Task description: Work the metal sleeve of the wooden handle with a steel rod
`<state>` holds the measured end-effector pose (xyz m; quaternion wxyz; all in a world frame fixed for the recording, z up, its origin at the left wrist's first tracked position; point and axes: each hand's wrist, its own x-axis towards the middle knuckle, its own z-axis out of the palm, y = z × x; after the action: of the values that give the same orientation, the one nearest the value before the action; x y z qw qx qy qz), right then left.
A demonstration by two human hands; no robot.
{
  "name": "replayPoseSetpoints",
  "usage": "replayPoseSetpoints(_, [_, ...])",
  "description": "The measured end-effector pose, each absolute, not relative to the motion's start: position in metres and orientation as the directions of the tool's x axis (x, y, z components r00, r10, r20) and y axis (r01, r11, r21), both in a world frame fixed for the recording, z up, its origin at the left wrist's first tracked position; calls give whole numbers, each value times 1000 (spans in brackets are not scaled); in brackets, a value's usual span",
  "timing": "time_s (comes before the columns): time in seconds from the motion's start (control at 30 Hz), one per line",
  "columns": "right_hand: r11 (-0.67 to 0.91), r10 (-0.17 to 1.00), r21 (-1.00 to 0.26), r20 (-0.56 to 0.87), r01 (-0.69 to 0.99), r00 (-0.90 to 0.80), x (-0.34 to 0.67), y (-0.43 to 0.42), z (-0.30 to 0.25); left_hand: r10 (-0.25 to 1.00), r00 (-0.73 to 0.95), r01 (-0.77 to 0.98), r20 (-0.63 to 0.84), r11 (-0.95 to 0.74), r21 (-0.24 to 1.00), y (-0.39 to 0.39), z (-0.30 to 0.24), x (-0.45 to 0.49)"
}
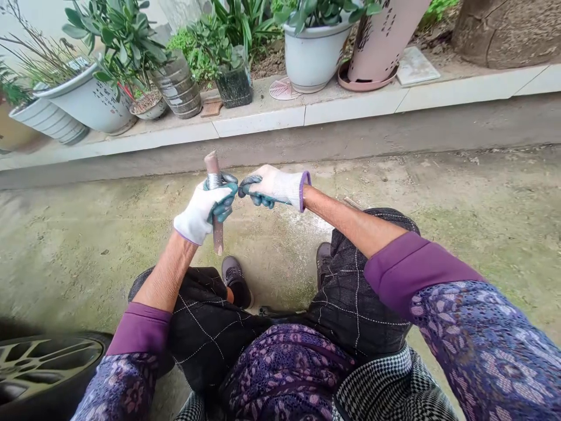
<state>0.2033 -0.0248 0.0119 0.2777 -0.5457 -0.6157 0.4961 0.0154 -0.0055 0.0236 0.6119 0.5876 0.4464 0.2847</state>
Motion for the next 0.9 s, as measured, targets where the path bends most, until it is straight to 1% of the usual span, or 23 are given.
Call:
replayPoseSetpoints(0.1, [51, 984, -864, -42, 502, -171, 215, -18, 9, 923, 346, 255, -167, 79, 964, -4, 24, 18])
replayPoseSetpoints(0.17, [89, 989, -873, 23, 480, -143, 221, -18, 10, 937, 323, 327, -133, 22, 945, -6, 23, 21])
replayPoseSetpoints(0.23, [77, 983, -937, 14, 341, -185, 221, -22, 13, 932, 344, 371, -117, -20, 928, -9, 21, 24])
replayPoseSetpoints(0.3, [48, 958, -981, -8, 187, -287, 214, -28, 15, 923, 369, 397, -111, -48, 917, -12, 21, 27])
replayPoseSetpoints(0.33, [32, 942, -989, -19, 144, -336, 210, -31, 14, 918, 381, 401, -111, -56, 914, -13, 21, 28])
replayPoseSetpoints(0.37, [15, 928, -991, -35, 131, -371, 205, -33, 13, 910, 398, 399, -114, -59, 915, -14, 21, 29])
replayPoseSetpoints(0.43, [-2, 923, -985, -68, 173, -380, 197, -34, 10, 896, 427, 380, -122, -55, 923, -15, 21, 29])
replayPoseSetpoints(0.5, [41, 950, -967, -40, 251, -309, 193, -33, 8, 899, 422, 365, -118, -50, 929, -13, 21, 29])
replayPoseSetpoints(0.53, [80, 967, -957, 7, 278, -254, 193, -31, 7, 908, 405, 368, -108, -54, 928, -12, 20, 29])
replayPoseSetpoints(0.6, [154, 982, -947, 116, 281, -148, 191, -28, 7, 929, 362, 406, -79, -80, 910, -7, 15, 30])
replayPoseSetpoints(0.63, [168, 984, -951, 147, 258, -100, 190, -26, 7, 935, 348, 437, -66, -100, 894, -4, 12, 30])
replayPoseSetpoints(0.73, [123, 992, -980, 126, 154, 12, 184, -20, 9, 944, 329, 517, -1, -179, 837, 4, 1, 36])
replayPoseSetpoints(0.8, [83, 994, -993, 89, 88, 68, 181, -18, 10, 947, 316, 525, 68, -233, 819, 5, -5, 40])
replayPoseSetpoints(0.87, [67, 994, -997, 69, 25, 88, 180, -19, 13, 942, 327, 491, 73, -235, 839, 1, -7, 43])
replayPoseSetpoints(0.9, [64, 995, -998, 64, -5, 82, 182, -20, 15, 934, 356, 449, 36, -205, 870, -2, -5, 43])
